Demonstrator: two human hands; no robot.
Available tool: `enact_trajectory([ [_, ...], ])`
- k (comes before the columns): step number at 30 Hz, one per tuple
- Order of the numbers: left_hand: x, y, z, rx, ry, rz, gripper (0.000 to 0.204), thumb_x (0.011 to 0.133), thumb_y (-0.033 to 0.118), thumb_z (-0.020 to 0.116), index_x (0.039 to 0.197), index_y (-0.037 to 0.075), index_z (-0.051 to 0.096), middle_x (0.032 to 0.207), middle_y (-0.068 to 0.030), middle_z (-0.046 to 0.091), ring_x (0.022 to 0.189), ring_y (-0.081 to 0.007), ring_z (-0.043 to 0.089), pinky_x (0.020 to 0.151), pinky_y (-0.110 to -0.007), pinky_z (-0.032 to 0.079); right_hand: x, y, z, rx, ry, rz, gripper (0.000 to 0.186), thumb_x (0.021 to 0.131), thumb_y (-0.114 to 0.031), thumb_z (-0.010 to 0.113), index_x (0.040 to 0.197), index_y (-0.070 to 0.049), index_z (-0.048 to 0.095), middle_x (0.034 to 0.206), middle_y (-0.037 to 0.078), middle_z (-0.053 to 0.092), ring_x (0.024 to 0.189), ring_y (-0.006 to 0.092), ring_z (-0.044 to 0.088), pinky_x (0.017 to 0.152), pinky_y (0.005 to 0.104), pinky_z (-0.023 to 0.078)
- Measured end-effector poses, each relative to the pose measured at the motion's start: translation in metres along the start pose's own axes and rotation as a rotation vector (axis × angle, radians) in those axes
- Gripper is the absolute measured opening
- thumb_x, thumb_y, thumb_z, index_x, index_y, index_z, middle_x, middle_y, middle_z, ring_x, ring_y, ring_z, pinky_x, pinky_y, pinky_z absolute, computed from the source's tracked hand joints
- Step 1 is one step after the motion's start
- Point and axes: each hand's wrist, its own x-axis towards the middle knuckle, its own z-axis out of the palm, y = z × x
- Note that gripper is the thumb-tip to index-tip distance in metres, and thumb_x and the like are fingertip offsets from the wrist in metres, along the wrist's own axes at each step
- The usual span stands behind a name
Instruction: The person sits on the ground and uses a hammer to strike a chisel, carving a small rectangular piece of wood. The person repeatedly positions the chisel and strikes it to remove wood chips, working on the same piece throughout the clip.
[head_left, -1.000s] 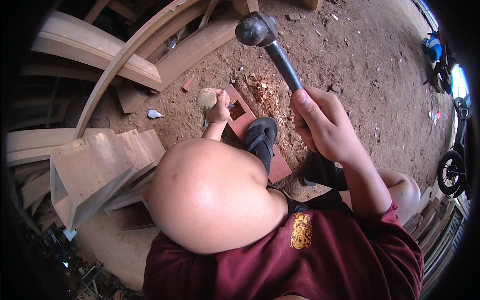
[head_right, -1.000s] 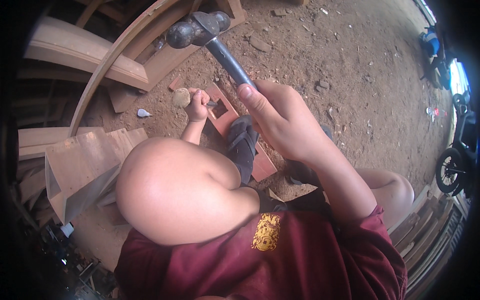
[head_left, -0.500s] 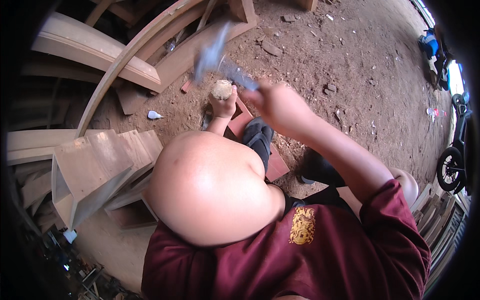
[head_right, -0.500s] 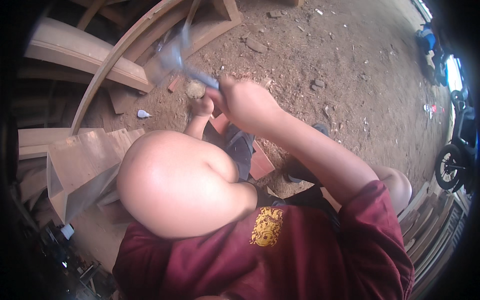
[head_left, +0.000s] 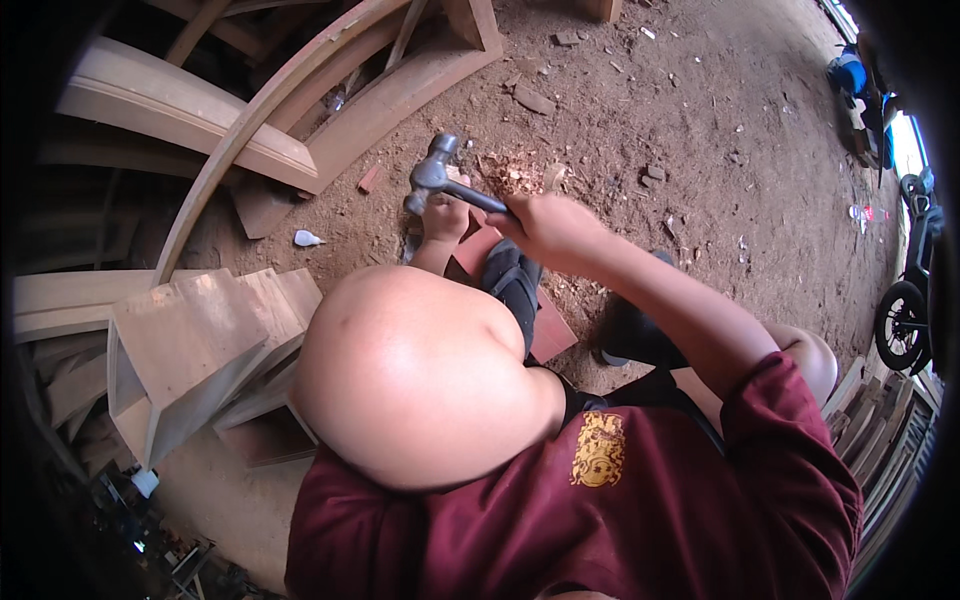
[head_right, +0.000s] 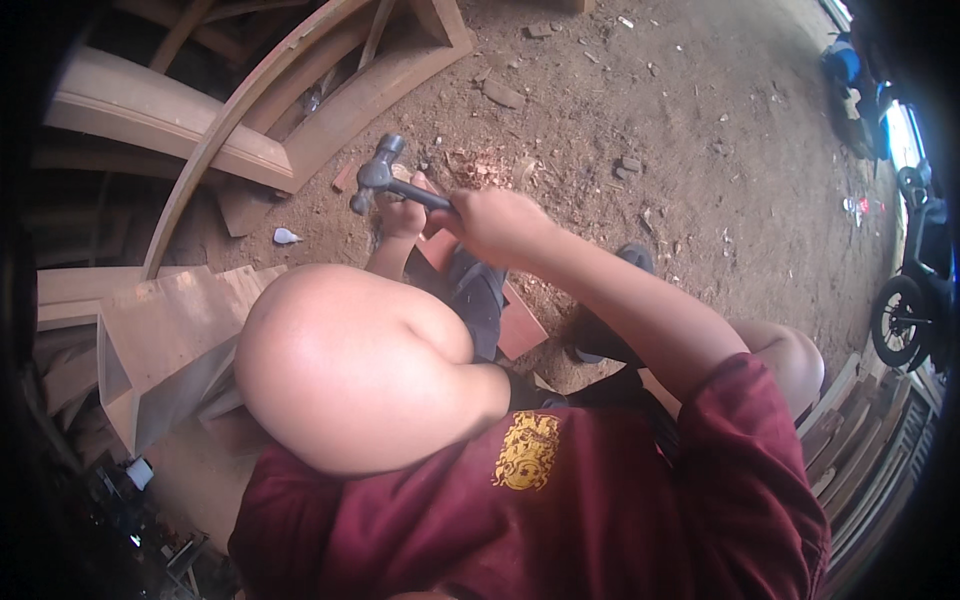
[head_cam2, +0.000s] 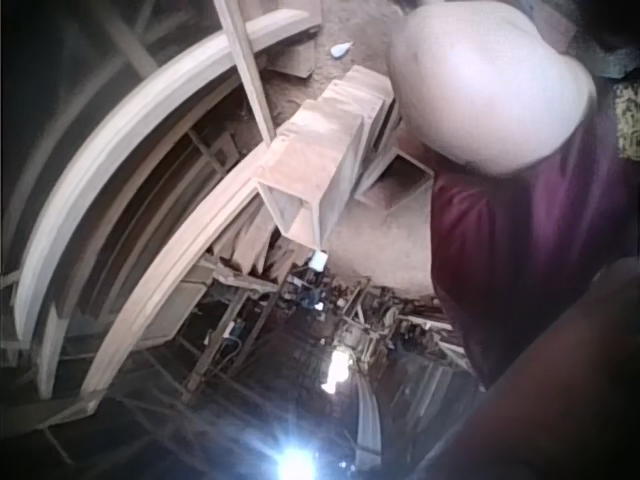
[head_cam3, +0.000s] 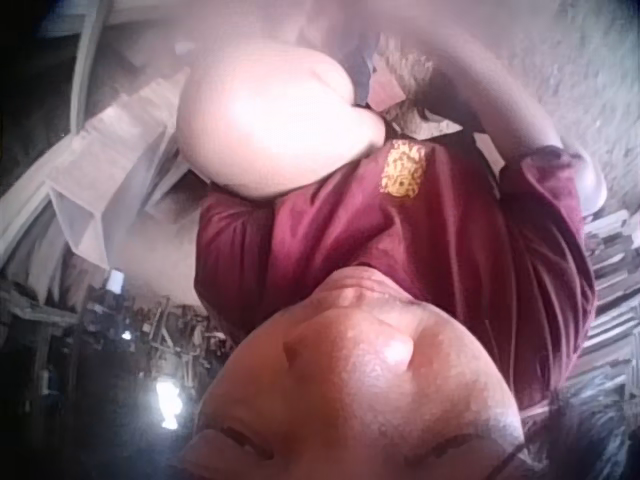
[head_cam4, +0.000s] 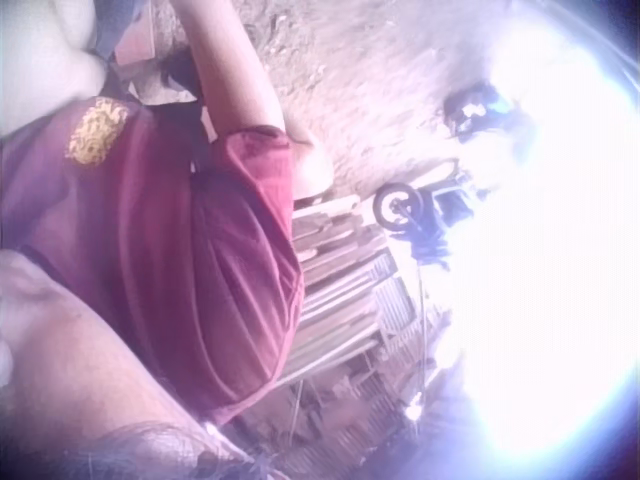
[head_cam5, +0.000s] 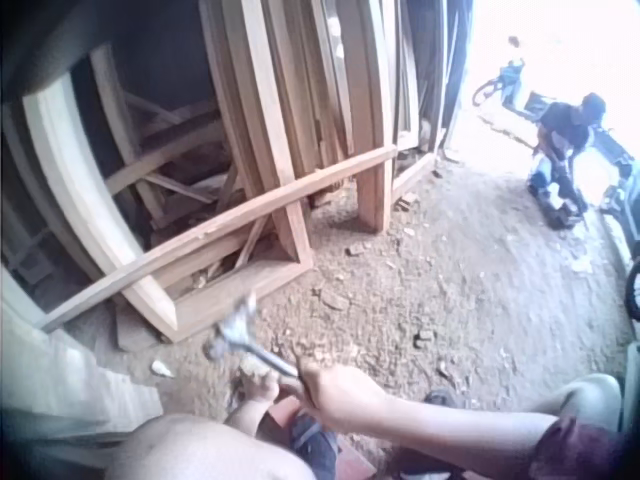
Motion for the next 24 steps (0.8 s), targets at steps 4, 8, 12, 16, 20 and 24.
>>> enact_trajectory([
  [4,0.009,0.001,-0.003,-0.050,0.092,0.181,0.010,0.084,0.011,0.063,0.080,0.005,0.056,0.066,-0.0046,0.059,0.061,-0.0163,0.059,0.054,-0.032,0.046,0.002,0.055,0.049,0.550,0.024,0.074,0.043,0.100,-0.041,0.044,0.090,-0.001,0.057,0.063,0.008,0.055,0.056,0.0214,0.055,0.054,0.0379,0.044],
  [8,0.023,0.014,-0.019,-0.581,0.283,-0.107,0.020,0.085,0.004,0.060,0.070,0.007,0.048,0.053,-0.0008,0.048,0.042,-0.0085,0.042,0.041,-0.025,0.035,-0.008,0.064,0.038,0.804,0.115,0.262,0.043,0.103,-0.041,0.038,0.078,-0.007,0.045,0.056,-0.002,0.044,0.042,0.0087,0.042,0.039,0.0274,0.036],
  [12,0.011,0.014,-0.018,-0.540,0.319,-0.045,0.026,0.087,0.002,0.054,0.063,0.009,0.044,0.054,-0.0001,0.046,0.043,-0.0088,0.039,0.041,-0.026,0.033,-0.019,0.060,0.016,0.928,0.202,0.310,0.044,0.103,-0.044,0.038,0.077,-0.008,0.042,0.053,-0.003,0.039,0.039,0.0091,0.038,0.037,0.0273,0.034],
  [16,-0.007,-0.002,-0.016,-0.313,0.155,0.102,0.015,0.087,0.009,0.058,0.074,0.004,0.054,0.059,-0.0035,0.054,0.048,-0.0139,0.050,0.047,-0.030,0.041,-0.029,0.077,0.015,0.997,0.223,0.296,0.044,0.102,-0.045,0.038,0.077,-0.009,0.042,0.053,-0.003,0.037,0.039,0.0076,0.035,0.037,0.0255,0.032],
  [20,-0.013,-0.016,-0.018,-0.027,0.108,0.163,0.013,0.085,0.014,0.062,0.081,0.002,0.059,0.063,-0.0075,0.060,0.055,-0.0220,0.059,0.053,-0.036,0.047,-0.032,0.074,0.017,0.948,0.227,0.259,0.043,0.102,-0.042,0.040,0.079,-0.006,0.046,0.056,-0.003,0.041,0.044,0.0071,0.039,0.041,0.0264,0.035],
  [24,-0.011,-0.016,-0.012,0.315,0.188,0.341,0.016,0.088,0.019,0.060,0.082,0.004,0.059,0.065,-0.0079,0.060,0.058,-0.0241,0.059,0.055,-0.037,0.045,-0.039,0.028,-0.019,0.638,0.271,0.230,0.045,0.101,-0.042,0.043,0.082,-0.003,0.051,0.058,-0.002,0.044,0.051,0.0060,0.043,0.047,0.0250,0.037],
])
